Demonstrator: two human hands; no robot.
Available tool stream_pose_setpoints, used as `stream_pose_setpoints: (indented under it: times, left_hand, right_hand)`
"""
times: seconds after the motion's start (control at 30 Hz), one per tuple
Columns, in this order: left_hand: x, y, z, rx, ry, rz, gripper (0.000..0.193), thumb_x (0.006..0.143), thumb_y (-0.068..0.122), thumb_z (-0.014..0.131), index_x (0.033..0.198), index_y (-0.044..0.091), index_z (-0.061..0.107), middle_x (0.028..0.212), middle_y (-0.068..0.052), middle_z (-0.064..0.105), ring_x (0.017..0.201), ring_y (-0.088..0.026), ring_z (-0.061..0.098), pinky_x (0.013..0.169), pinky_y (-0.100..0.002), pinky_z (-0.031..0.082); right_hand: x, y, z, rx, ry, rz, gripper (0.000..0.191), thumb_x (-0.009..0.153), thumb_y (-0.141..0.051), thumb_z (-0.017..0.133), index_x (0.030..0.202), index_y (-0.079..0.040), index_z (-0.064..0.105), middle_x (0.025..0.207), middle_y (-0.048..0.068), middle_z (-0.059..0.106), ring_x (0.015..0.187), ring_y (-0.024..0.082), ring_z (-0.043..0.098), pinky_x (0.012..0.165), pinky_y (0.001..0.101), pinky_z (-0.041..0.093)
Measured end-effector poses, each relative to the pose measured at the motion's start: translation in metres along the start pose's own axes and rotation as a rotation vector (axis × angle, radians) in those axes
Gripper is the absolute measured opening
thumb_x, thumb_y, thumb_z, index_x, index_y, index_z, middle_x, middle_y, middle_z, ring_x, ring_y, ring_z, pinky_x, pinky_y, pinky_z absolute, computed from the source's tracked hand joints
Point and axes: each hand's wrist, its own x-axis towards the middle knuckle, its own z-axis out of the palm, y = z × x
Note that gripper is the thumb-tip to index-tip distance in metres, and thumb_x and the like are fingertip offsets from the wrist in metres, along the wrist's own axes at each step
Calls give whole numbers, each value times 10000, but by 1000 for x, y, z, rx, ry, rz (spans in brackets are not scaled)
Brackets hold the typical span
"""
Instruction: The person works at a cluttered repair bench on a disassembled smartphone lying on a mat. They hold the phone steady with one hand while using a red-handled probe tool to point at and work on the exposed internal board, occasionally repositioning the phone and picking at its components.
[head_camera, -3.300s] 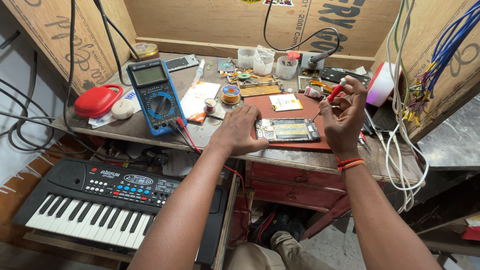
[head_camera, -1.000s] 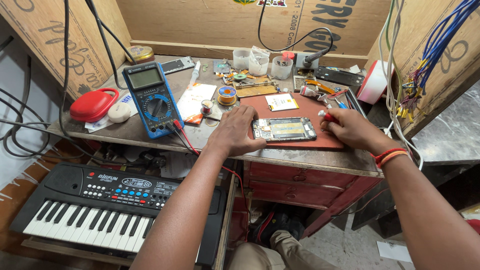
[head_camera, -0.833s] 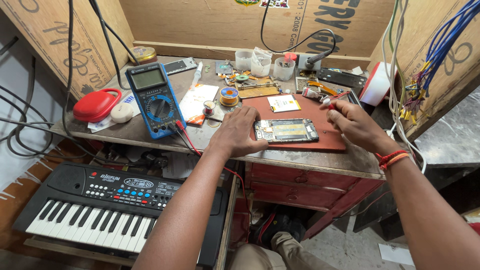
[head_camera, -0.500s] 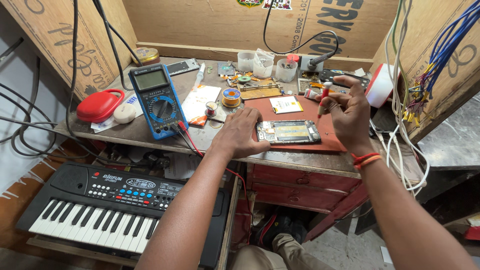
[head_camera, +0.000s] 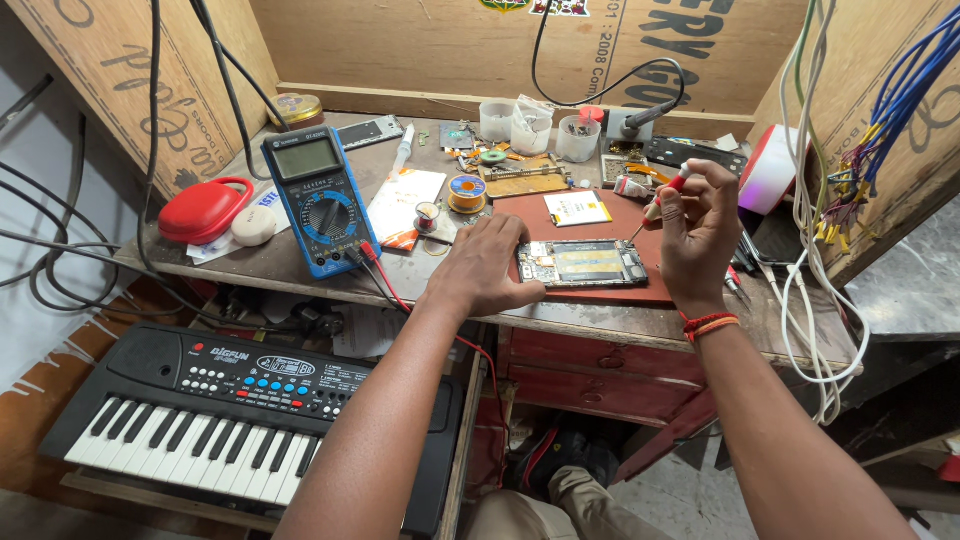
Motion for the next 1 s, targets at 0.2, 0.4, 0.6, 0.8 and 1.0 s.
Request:
stream_pose_setpoints:
  times: [0.2,0.4,0.6,0.8,1.0]
  left_hand:
    - [-1,0,-1,6,-11,-13,673,664,510,729,1168,95,564,1160,-113,587,1202,-297,547,1050,-435,385]
    - [-1,1,-2,7,-19,-22,664,662,504,730,1161,98,564,1164,-110,586,1202,-296,544,1036,-435,386]
    - [-1,0,-2,12,-12,-1,669,668,517,736,1155,93,563,1158,-116,588,1186,-304,546,1027,-437,389]
    - [-2,0,-1,9,-4,2,667,664,520,736,1148,93,565,1152,-115,589,1177,-306,550,1020,-437,394]
    - [-1,0,1,14,-17,-11,668,661,521,728,1151,99,563,1149,-111,587,1170,-298,553,1022,-435,395]
  right_hand:
    - [1,1,1,29,-19,16,264,1149,-68,601,1369,-57,455,1023,110,649,857,154,716,721,296,625]
    - [1,0,1,-1,-41,12,277,1142,-72,611,1371,-52,457,1029,115,652,852,156,716,704,292,625]
    - [-1,0,2,-5,-36,13,289,1140,-68,620,1379,-57,459,1042,113,648,865,157,718,713,289,623]
    - [-2,-2,1,-25,-39,9,304,1125,-75,641,1374,-56,467,1047,113,652,863,158,718,700,285,614]
    - [-4,-1,1,-54,-63,-42,310,1127,-97,658,1368,-53,469,1044,112,650,859,159,718,716,279,593]
